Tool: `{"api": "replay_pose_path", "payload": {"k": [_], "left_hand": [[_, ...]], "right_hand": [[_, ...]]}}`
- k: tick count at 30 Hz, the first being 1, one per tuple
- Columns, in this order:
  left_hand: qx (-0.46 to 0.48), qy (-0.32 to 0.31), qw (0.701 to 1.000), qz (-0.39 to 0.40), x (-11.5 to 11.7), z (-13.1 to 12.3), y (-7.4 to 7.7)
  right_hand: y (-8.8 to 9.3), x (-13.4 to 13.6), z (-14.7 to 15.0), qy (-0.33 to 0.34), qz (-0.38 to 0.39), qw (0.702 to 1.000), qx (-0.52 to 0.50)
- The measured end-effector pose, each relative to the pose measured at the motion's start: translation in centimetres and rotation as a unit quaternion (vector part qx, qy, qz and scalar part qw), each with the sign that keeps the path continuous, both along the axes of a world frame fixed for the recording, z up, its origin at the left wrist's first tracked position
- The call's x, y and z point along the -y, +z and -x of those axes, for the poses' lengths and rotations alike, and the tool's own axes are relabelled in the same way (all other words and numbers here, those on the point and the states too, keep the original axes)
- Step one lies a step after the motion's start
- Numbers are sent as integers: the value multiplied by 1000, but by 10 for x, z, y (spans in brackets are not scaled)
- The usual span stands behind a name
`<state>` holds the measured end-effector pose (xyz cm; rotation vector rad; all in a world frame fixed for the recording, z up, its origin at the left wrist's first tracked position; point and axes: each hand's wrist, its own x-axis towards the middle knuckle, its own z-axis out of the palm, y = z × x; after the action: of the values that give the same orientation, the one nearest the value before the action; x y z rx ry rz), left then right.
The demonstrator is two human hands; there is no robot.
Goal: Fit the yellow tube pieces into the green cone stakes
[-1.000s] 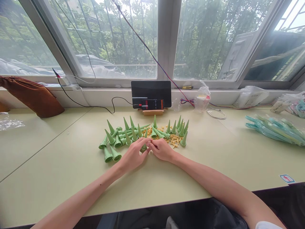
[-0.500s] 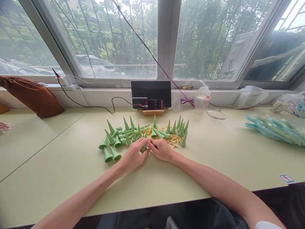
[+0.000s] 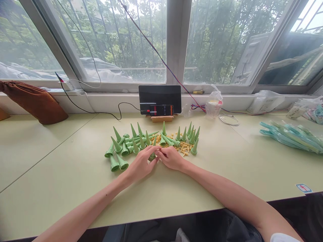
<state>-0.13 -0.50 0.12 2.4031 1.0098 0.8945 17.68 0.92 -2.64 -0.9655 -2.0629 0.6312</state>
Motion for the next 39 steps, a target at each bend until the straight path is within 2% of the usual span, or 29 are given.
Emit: {"api": "replay_pose_path", "payload": {"k": [39], "left_hand": [[-5,0,1000,-1,-1,1,-1]], "right_hand": [[-1,-1,0,-2,-1,1000,9]]}}
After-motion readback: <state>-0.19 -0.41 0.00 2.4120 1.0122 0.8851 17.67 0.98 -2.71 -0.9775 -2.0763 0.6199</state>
